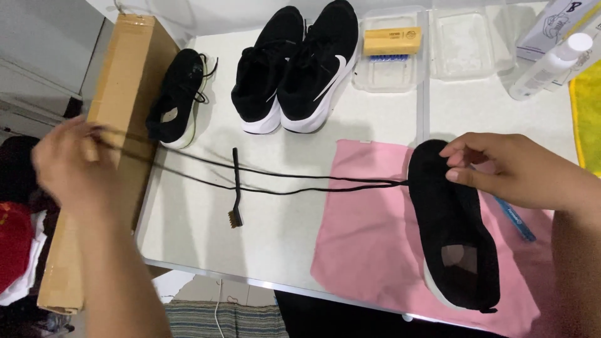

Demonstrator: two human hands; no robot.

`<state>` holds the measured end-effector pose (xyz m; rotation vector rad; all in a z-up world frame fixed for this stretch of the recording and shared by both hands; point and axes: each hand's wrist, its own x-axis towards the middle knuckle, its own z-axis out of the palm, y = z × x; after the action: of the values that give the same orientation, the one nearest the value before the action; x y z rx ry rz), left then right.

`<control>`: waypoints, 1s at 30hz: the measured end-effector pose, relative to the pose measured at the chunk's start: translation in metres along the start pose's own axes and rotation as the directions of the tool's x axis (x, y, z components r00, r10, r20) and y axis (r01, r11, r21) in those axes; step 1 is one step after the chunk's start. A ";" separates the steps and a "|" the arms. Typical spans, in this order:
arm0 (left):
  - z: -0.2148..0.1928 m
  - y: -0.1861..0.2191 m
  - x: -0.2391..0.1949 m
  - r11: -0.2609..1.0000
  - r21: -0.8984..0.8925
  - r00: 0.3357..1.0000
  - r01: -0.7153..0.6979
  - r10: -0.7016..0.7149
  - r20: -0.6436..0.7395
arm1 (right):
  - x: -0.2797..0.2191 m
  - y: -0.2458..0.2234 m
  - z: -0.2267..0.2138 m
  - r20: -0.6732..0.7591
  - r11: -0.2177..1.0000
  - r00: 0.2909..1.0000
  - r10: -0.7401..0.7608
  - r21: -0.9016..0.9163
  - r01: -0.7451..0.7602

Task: The person threads a black shoelace through the eyelets of a black sneaker placed on a pink cloth. They pull the lace through multiple eyelets from the bottom up, adjusting the lace length and tension as they work.

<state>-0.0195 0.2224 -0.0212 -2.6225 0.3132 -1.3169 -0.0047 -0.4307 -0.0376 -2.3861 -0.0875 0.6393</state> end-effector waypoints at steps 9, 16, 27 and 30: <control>-0.069 0.306 0.124 0.696 -0.703 0.986 0.147 -0.045 0.161 | 0.021 0.023 0.041 0.023 0.903 0.941 -0.336 -0.277 0.329; -0.045 0.361 0.155 0.419 -0.901 0.979 0.110 -0.200 0.026 | 0.017 0.026 0.019 -0.001 0.867 0.903 -0.429 -0.281 0.411; 0.015 0.252 0.133 0.873 -0.437 0.976 0.218 -0.188 0.112 | 0.012 0.026 -0.001 -0.229 0.951 0.943 -0.242 0.137 0.277; 0.003 0.242 0.117 0.793 -0.083 0.735 0.603 -0.512 0.445 | 0.040 0.045 0.030 -0.096 0.934 0.949 -0.299 -0.231 0.271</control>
<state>0.0263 -0.0414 0.0037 -3.2472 -0.4746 -0.8436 0.0116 -0.4392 -0.1017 -2.5478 -0.4610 0.3501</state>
